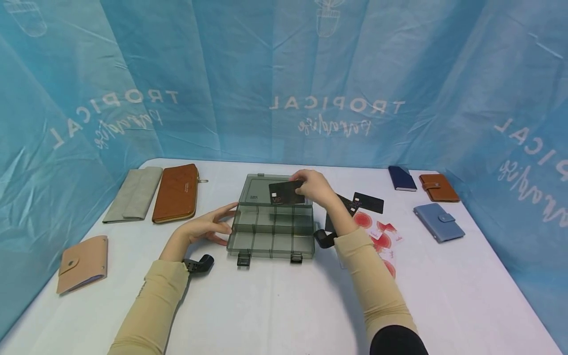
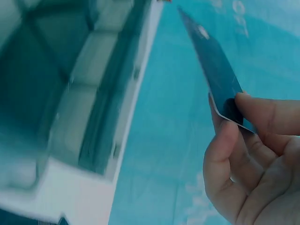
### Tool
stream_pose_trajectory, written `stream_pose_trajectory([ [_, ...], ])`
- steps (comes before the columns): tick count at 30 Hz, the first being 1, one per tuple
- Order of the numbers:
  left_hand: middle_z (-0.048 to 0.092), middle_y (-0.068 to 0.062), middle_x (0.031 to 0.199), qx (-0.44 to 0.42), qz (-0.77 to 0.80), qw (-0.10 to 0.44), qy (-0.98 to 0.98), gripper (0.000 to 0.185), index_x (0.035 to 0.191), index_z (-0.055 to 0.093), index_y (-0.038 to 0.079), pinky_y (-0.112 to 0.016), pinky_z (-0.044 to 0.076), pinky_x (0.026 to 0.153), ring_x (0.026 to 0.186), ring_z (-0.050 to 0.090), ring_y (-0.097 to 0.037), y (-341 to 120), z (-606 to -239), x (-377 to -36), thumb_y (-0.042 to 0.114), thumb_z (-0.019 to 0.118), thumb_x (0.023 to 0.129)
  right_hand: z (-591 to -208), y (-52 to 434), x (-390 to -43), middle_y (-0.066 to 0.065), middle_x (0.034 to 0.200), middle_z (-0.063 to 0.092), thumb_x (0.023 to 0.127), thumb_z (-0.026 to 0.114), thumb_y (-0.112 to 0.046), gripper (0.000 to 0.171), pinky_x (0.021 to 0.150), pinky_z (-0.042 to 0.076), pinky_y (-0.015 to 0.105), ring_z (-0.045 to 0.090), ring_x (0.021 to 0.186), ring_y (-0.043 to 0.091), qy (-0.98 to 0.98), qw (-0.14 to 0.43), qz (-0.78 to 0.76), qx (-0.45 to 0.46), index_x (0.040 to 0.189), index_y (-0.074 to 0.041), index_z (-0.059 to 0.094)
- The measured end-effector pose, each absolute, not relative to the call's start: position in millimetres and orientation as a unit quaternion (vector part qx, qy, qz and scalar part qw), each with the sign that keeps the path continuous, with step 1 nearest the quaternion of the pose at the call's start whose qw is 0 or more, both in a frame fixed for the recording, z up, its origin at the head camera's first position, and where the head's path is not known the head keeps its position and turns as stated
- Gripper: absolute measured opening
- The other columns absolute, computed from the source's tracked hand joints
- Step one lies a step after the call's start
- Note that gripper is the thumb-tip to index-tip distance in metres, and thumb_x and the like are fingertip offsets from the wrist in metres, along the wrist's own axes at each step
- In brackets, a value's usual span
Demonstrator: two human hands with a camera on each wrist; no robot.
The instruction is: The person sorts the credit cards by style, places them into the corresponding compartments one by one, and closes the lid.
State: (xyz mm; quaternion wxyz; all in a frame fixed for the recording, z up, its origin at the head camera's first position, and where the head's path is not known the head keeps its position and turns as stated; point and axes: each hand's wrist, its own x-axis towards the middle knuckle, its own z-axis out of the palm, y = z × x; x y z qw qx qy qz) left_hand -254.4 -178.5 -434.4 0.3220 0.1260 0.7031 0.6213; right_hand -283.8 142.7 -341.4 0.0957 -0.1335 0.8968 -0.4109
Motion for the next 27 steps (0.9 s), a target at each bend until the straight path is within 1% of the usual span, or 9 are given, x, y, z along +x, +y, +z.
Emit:
stream_pose_trajectory([
  [2,0.002,-0.014,0.153,0.125,0.620,0.323,0.705,0.087,0.150,0.008,0.024,-0.048,0.052,0.083,0.109,0.050,-0.030,-178.5,-434.1,-254.2,0.009,0.062,0.083,-343.4,128.6,-283.0,0.017,0.127,0.050,0.089,0.055,-0.002,0.029,0.079,0.052,0.046,0.054,0.095,0.031,0.893,0.115,-0.410,-0.144,0.117,-0.008,0.060],
  [5,0.003,-0.014,0.153,0.124,0.620,0.323,0.704,0.087,0.150,0.008,0.023,-0.048,0.052,0.083,0.108,0.051,-0.028,-178.0,-433.8,-254.2,0.008,0.061,0.084,-347.9,109.3,-283.5,0.016,0.114,0.057,0.091,0.054,-0.005,0.023,0.075,0.054,0.046,0.057,0.082,0.027,0.891,0.141,-0.401,-0.159,0.113,-0.007,0.061],
  [8,0.003,-0.014,0.153,0.121,0.620,0.322,0.705,0.087,0.150,0.008,0.023,-0.048,0.052,0.083,0.110,0.049,-0.030,-177.5,-433.6,-254.1,0.008,0.061,0.083,-353.1,93.8,-285.6,0.014,0.101,0.059,0.092,0.053,-0.006,0.021,0.071,0.055,0.044,0.058,0.071,0.022,0.893,0.164,-0.383,-0.171,0.111,-0.007,0.061],
  [11,0.003,-0.014,0.153,0.118,0.620,0.322,0.705,0.088,0.150,0.008,0.024,-0.048,0.052,0.083,0.115,0.046,-0.034,-176.9,-433.5,-253.9,0.008,0.062,0.083,-358.9,82.8,-287.9,0.012,0.092,0.058,0.091,0.053,-0.004,0.020,0.068,0.056,0.042,0.057,0.064,0.020,0.897,0.180,-0.362,-0.178,0.109,-0.007,0.062],
  [14,0.003,-0.014,0.153,0.118,0.624,0.323,0.702,0.087,0.150,0.007,0.023,-0.049,0.051,0.083,0.120,0.041,-0.039,-176.6,-433.4,-254.0,0.007,0.060,0.083,-364.4,74.7,-288.5,0.011,0.091,0.057,0.091,0.054,-0.003,0.019,0.066,0.057,0.039,0.056,0.065,0.019,0.902,0.190,-0.342,-0.186,0.107,-0.007,0.062],
  [18,0.003,-0.015,0.153,0.118,0.625,0.322,0.701,0.086,0.150,0.007,0.023,-0.049,0.051,0.083,0.123,0.036,-0.043,-176.7,-433.7,-254.6,0.006,0.059,0.084,-371.9,67.1,-287.9,0.011,0.093,0.058,0.090,0.057,-0.002,0.016,0.061,0.056,0.031,0.057,0.066,0.019,0.909,0.192,-0.305,-0.211,0.104,-0.007,0.062],
  [22,0.002,-0.015,0.153,0.122,0.624,0.324,0.700,0.087,0.150,0.007,0.024,-0.049,0.051,0.083,0.125,0.035,-0.043,-177.2,-433.9,-254.9,0.007,0.060,0.084,-376.8,63.6,-287.5,0.008,0.086,0.059,0.088,0.059,-0.001,0.013,0.056,0.054,0.025,0.058,0.063,0.017,0.915,0.188,-0.270,-0.233,0.099,-0.007,0.062],
  [25,0.002,-0.014,0.153,0.124,0.625,0.326,0.698,0.087,0.150,0.008,0.024,-0.050,0.051,0.083,0.125,0.034,-0.044,-177.5,-434.1,-255.0,0.007,0.061,0.084,-376.7,61.8,-285.3,0.007,0.084,0.059,0.088,0.058,-0.001,0.014,0.057,0.051,0.025,0.058,0.063,0.017,0.920,0.183,-0.239,-0.249,0.100,-0.006,0.061],
  [27,0.002,-0.014,0.153,0.125,0.625,0.326,0.698,0.087,0.150,0.008,0.024,-0.050,0.051,0.083,0.124,0.035,-0.044,-177.5,-434.2,-255.0,0.007,0.061,0.084,-375.0,60.2,-282.6,0.007,0.086,0.061,0.090,0.058,-0.005,0.016,0.058,0.049,0.026,0.058,0.063,0.018,0.926,0.184,-0.207,-0.256,0.105,-0.007,0.061],
])
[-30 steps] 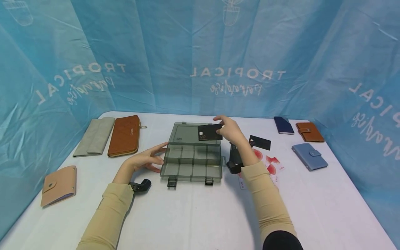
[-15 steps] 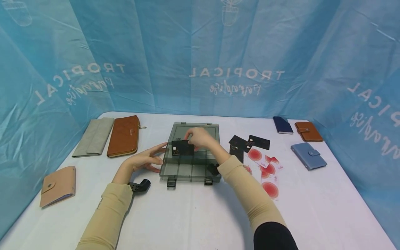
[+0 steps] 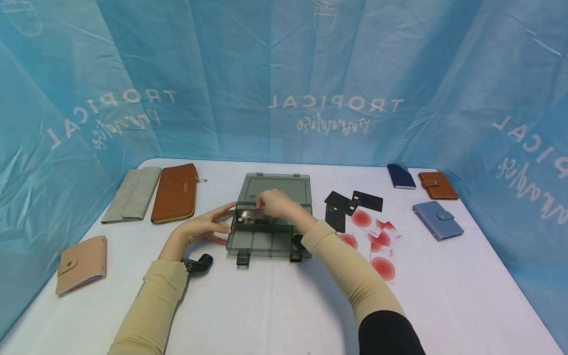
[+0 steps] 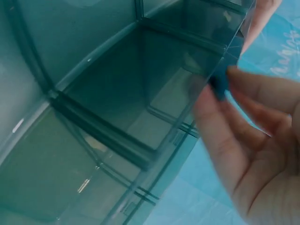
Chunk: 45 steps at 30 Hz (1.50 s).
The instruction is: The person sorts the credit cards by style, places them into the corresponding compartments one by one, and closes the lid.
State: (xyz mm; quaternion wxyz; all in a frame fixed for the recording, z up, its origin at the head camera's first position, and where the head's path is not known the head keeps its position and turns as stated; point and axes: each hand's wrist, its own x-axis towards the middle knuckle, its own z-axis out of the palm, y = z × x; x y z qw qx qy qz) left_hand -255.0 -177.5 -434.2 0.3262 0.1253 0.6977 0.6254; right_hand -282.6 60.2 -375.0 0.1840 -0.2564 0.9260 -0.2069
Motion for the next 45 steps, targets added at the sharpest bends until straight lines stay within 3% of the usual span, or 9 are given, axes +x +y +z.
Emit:
stream_pose_trajectory([
  [7,0.002,-0.014,0.153,0.124,0.622,0.326,0.702,0.087,0.150,0.007,0.024,-0.049,0.051,0.083,0.118,0.043,-0.038,-177.9,-433.0,-255.1,0.007,0.061,0.084,-368.9,55.0,-273.1,0.011,0.106,0.061,0.095,0.052,-0.019,0.036,0.054,0.046,0.028,0.055,0.059,0.019,0.937,0.231,-0.130,-0.226,0.130,-0.013,0.051],
  [13,0.002,-0.014,0.153,0.124,0.621,0.326,0.702,0.087,0.150,0.007,0.024,-0.049,0.051,0.083,0.113,0.048,-0.034,-177.2,-431.9,-256.5,0.006,0.060,0.084,-369.8,56.9,-273.5,0.013,0.121,0.054,0.094,0.051,-0.020,0.047,0.057,0.050,0.033,0.059,0.076,0.025,0.929,0.270,-0.139,-0.211,0.140,-0.014,0.041],
  [20,0.001,-0.014,0.154,0.121,0.623,0.326,0.701,0.086,0.150,0.007,0.024,-0.049,0.051,0.084,0.115,0.046,-0.035,-177.8,-431.7,-257.3,0.005,0.060,0.085,-370.5,62.6,-276.6,0.011,0.131,0.050,0.096,0.049,-0.024,0.053,0.051,0.041,0.031,0.042,0.055,0.017,0.918,0.297,-0.141,-0.223,0.145,-0.016,0.032],
  [22,0.001,-0.014,0.154,0.122,0.623,0.326,0.700,0.086,0.150,0.007,0.024,-0.049,0.051,0.084,0.115,0.046,-0.035,-178.1,-431.8,-257.2,0.006,0.060,0.085,-369.0,66.4,-277.0,0.010,0.132,0.050,0.096,0.048,-0.025,0.051,0.060,0.046,0.035,0.048,0.061,0.020,0.916,0.292,-0.151,-0.231,0.144,-0.016,0.034],
  [24,0.001,-0.014,0.154,0.123,0.624,0.328,0.699,0.086,0.150,0.007,0.024,-0.049,0.051,0.084,0.114,0.048,-0.033,-178.0,-432.5,-257.0,0.006,0.060,0.085,-367.3,73.0,-277.4,0.011,0.130,0.052,0.096,0.048,-0.025,0.048,0.073,0.049,0.039,0.056,0.077,0.023,0.914,0.276,-0.174,-0.241,0.142,-0.014,0.037],
  [27,0.000,-0.014,0.154,0.127,0.623,0.330,0.697,0.087,0.150,0.007,0.024,-0.049,0.051,0.085,0.112,0.049,-0.031,-178.4,-433.4,-256.1,0.007,0.060,0.085,-362.5,88.1,-277.1,0.012,0.127,0.054,0.096,0.048,-0.025,0.045,0.085,0.047,0.042,0.057,0.102,0.027,0.914,0.233,-0.217,-0.251,0.139,-0.012,0.043],
  [35,0.001,-0.014,0.154,0.131,0.618,0.327,0.703,0.088,0.150,0.007,0.024,-0.048,0.051,0.085,0.115,0.048,-0.034,-179.3,-434.8,-254.0,0.009,0.062,0.084,-358.3,146.1,-279.6,0.015,0.111,0.060,0.096,0.048,-0.025,0.039,0.077,0.049,0.040,0.058,0.097,0.029,0.918,0.128,-0.307,-0.215,0.132,-0.011,0.050],
  [39,0.001,-0.014,0.154,0.130,0.618,0.326,0.703,0.088,0.150,0.008,0.024,-0.049,0.051,0.085,0.114,0.048,-0.034,-179.1,-434.7,-254.9,0.008,0.062,0.084,-366.5,174.0,-284.8,0.019,0.113,0.058,0.095,0.048,-0.024,0.040,0.075,0.048,0.043,0.056,0.096,0.031,0.930,0.107,-0.313,-0.162,0.132,-0.009,0.050],
  [45,0.002,-0.014,0.154,0.129,0.618,0.326,0.703,0.088,0.150,0.007,0.023,-0.048,0.051,0.084,0.111,0.050,-0.030,-178.7,-434.4,-255.3,0.008,0.062,0.083,-387.5,206.2,-294.7,0.028,0.122,0.050,0.089,0.058,-0.014,0.048,0.087,0.046,0.051,0.051,0.107,0.040,0.953,0.124,-0.255,-0.107,0.133,0.002,0.045],
])
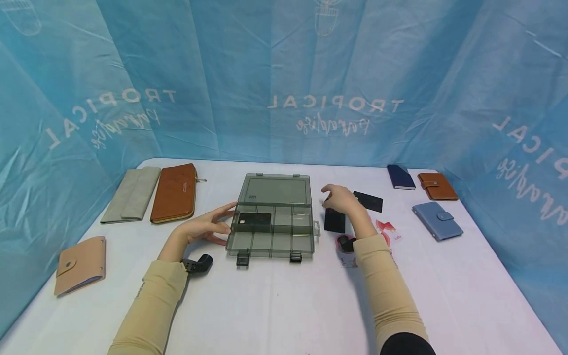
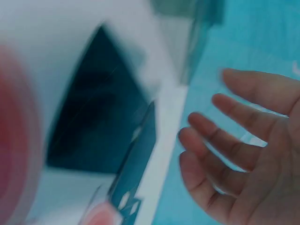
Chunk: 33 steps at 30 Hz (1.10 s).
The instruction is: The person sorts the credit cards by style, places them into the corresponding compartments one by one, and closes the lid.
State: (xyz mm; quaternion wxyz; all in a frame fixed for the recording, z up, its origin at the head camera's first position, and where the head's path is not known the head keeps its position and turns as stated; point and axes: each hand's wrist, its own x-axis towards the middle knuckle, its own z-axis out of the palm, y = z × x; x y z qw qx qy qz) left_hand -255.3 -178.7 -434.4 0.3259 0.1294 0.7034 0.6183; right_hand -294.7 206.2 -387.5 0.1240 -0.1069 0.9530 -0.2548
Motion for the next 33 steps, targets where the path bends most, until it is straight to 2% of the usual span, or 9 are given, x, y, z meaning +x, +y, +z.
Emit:
stream_pose_trajectory([
  [3,0.001,-0.014,0.154,0.129,0.618,0.326,0.703,0.088,0.150,0.007,0.023,-0.048,0.051,0.085,0.109,0.051,-0.029,-178.9,-434.0,-255.2,0.008,0.062,0.083,-394.7,216.2,-298.8,0.030,0.128,0.044,0.084,0.063,-0.016,0.056,0.093,0.039,0.058,0.043,0.114,0.046,0.968,0.136,-0.200,-0.073,0.134,0.002,0.043],
  [6,0.001,-0.014,0.154,0.128,0.619,0.325,0.703,0.088,0.151,0.007,0.023,-0.048,0.051,0.084,0.110,0.051,-0.030,-178.9,-433.7,-254.7,0.008,0.062,0.083,-400.1,222.6,-303.3,0.030,0.132,0.039,0.085,0.063,-0.025,0.060,0.095,0.032,0.064,0.035,0.119,0.049,0.977,0.143,-0.152,-0.035,0.136,-0.001,0.042],
  [8,0.002,-0.014,0.154,0.128,0.619,0.324,0.704,0.088,0.151,0.007,0.022,-0.048,0.051,0.084,0.112,0.050,-0.031,-178.8,-433.5,-254.4,0.008,0.062,0.083,-403.3,224.6,-306.4,0.029,0.132,0.040,0.085,0.061,-0.029,0.062,0.094,0.030,0.064,0.034,0.119,0.049,0.979,0.148,-0.136,-0.019,0.137,-0.002,0.041],
  [15,0.001,-0.014,0.154,0.130,0.619,0.327,0.702,0.088,0.150,0.007,0.023,-0.048,0.051,0.084,0.115,0.048,-0.033,-179.1,-434.1,-254.6,0.008,0.063,0.084,-404.9,226.7,-309.8,0.030,0.129,0.039,0.082,0.067,-0.025,0.068,0.094,0.031,0.063,0.034,0.117,0.047,0.976,0.168,-0.136,-0.007,0.138,0.000,0.038],
  [22,0.001,-0.014,0.154,0.128,0.620,0.327,0.702,0.089,0.150,0.007,0.024,-0.048,0.051,0.084,0.117,0.046,-0.035,-178.5,-434.4,-254.2,0.009,0.064,0.083,-404.3,229.0,-313.4,0.027,0.113,0.049,0.079,0.071,-0.026,0.058,0.086,0.040,0.057,0.041,0.103,0.041,0.973,0.181,-0.143,0.020,0.122,0.007,0.052],
  [26,0.001,-0.014,0.154,0.128,0.622,0.326,0.701,0.089,0.150,0.007,0.023,-0.048,0.051,0.084,0.118,0.045,-0.037,-178.2,-434.4,-254.6,0.008,0.063,0.083,-404.9,229.4,-311.6,0.024,0.109,0.052,0.076,0.073,-0.024,0.059,0.083,0.038,0.054,0.043,0.096,0.037,0.969,0.163,-0.180,0.031,0.121,0.006,0.049],
  [30,0.001,-0.014,0.154,0.127,0.622,0.326,0.701,0.089,0.150,0.007,0.023,-0.048,0.051,0.084,0.121,0.042,-0.040,-178.2,-434.3,-254.7,0.008,0.062,0.083,-404.7,229.9,-309.7,0.021,0.103,0.054,0.081,0.066,-0.019,0.045,0.080,0.036,0.051,0.051,0.085,0.034,0.963,0.140,-0.229,0.033,0.116,0.003,0.048],
  [33,0.001,-0.014,0.154,0.127,0.620,0.326,0.703,0.089,0.150,0.007,0.024,-0.048,0.051,0.085,0.122,0.041,-0.041,-178.2,-434.7,-254.7,0.008,0.063,0.083,-403.5,231.0,-308.6,0.020,0.100,0.053,0.087,0.058,-0.014,0.031,0.078,0.043,0.045,0.053,0.079,0.031,0.955,0.124,-0.267,0.030,0.112,0.004,0.050],
])
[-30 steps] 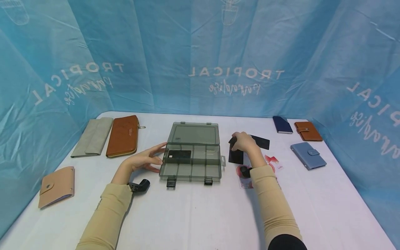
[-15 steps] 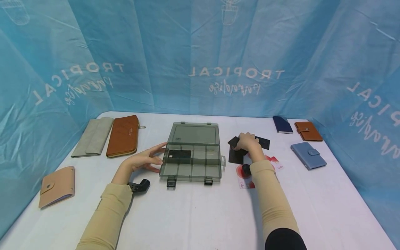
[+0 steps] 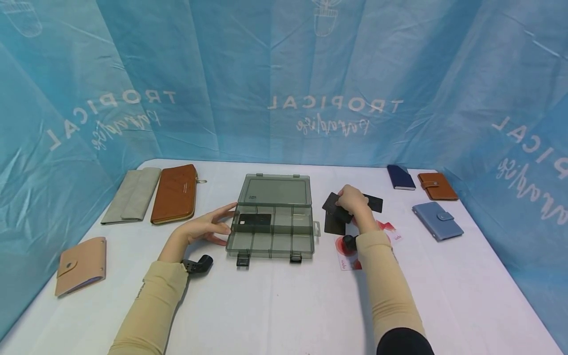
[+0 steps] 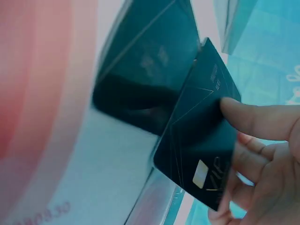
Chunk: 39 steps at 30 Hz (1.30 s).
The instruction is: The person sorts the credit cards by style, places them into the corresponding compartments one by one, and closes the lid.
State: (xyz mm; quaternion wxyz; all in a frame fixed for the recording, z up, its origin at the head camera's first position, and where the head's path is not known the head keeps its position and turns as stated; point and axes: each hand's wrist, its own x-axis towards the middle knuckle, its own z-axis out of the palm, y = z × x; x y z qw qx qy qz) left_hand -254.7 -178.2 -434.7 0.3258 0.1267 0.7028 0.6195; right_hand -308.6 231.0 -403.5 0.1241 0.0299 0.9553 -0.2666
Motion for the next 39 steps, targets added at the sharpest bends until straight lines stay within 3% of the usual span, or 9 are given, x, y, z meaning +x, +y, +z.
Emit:
stream_pose_trajectory([
  [4,0.002,-0.014,0.154,0.127,0.617,0.323,0.706,0.089,0.150,0.008,0.024,-0.048,0.051,0.085,0.121,0.042,-0.041,-178.2,-435.4,-254.9,0.009,0.063,0.083,-398.3,230.1,-306.6,0.019,0.096,0.050,0.089,0.053,-0.007,0.024,0.070,0.048,0.039,0.048,0.082,0.029,0.946,0.094,-0.308,0.020,0.109,0.007,0.049],
  [8,0.002,-0.014,0.154,0.126,0.616,0.322,0.708,0.088,0.150,0.008,0.024,-0.048,0.051,0.084,0.121,0.042,-0.041,-178.2,-435.1,-255.0,0.008,0.063,0.083,-386.8,223.8,-300.9,0.021,0.103,0.050,0.089,0.052,-0.005,0.026,0.075,0.045,0.043,0.049,0.089,0.033,0.941,0.064,-0.333,0.014,0.113,0.006,0.045],
  [16,0.001,-0.014,0.154,0.125,0.617,0.324,0.706,0.088,0.150,0.007,0.023,-0.048,0.051,0.084,0.121,0.041,-0.041,-178.0,-433.2,-254.6,0.008,0.062,0.083,-357.8,202.2,-288.3,0.025,0.119,0.042,0.089,0.051,0.002,0.063,0.072,0.041,0.040,0.046,0.088,0.033,0.909,0.035,-0.414,-0.024,0.143,-0.006,0.020],
  [19,0.002,-0.014,0.154,0.126,0.616,0.323,0.707,0.088,0.150,0.008,0.024,-0.048,0.051,0.084,0.122,0.041,-0.042,-177.4,-432.6,-254.3,0.007,0.062,0.083,-350.0,192.1,-284.6,0.028,0.132,0.032,0.087,0.052,0.006,0.077,0.077,0.047,0.043,0.049,0.094,0.037,0.891,0.047,-0.449,-0.044,0.148,-0.013,0.009],
  [22,0.002,-0.014,0.154,0.127,0.615,0.323,0.708,0.088,0.150,0.008,0.024,-0.048,0.051,0.085,0.123,0.039,-0.043,-177.1,-432.6,-253.9,0.007,0.062,0.083,-346.8,183.6,-282.0,0.028,0.137,0.026,0.085,0.053,0.010,0.083,0.081,0.052,0.046,0.053,0.100,0.041,0.871,0.078,-0.480,-0.070,0.149,-0.020,0.009],
  [25,0.002,-0.014,0.154,0.127,0.614,0.322,0.709,0.088,0.150,0.008,0.024,-0.048,0.051,0.085,0.124,0.038,-0.043,-177.0,-433.0,-253.6,0.008,0.062,0.083,-347.8,176.3,-279.4,0.026,0.132,0.031,0.086,0.052,0.009,0.073,0.080,0.053,0.045,0.055,0.101,0.040,0.853,0.110,-0.500,-0.097,0.147,-0.019,0.023],
  [29,0.003,-0.014,0.154,0.127,0.614,0.322,0.709,0.087,0.150,0.008,0.023,-0.048,0.051,0.085,0.125,0.036,-0.044,-177.0,-433.2,-253.3,0.008,0.062,0.083,-352.7,167.1,-276.7,0.026,0.130,0.035,0.092,0.049,0.000,0.043,0.078,0.053,0.049,0.057,0.101,0.040,0.833,0.139,-0.521,-0.123,0.133,-0.009,0.040],
  [36,0.002,-0.013,0.154,0.126,0.613,0.322,0.710,0.088,0.150,0.008,0.024,-0.047,0.051,0.086,0.121,0.042,-0.039,-177.8,-435.0,-254.3,0.008,0.062,0.083,-361.0,153.9,-275.3,0.016,0.099,0.054,0.092,0.054,-0.008,0.016,0.073,0.050,0.045,0.052,0.083,0.026,0.871,0.144,-0.449,-0.135,0.108,-0.007,0.050],
  [39,0.002,-0.013,0.154,0.126,0.617,0.323,0.707,0.088,0.150,0.009,0.024,-0.048,0.051,0.085,0.118,0.045,-0.036,-178.2,-435.8,-255.1,0.008,0.063,0.083,-365.3,150.5,-274.2,0.016,0.101,0.058,0.091,0.054,-0.004,0.014,0.069,0.049,0.044,0.053,0.077,0.025,0.885,0.153,-0.416,-0.145,0.104,-0.005,0.050],
])
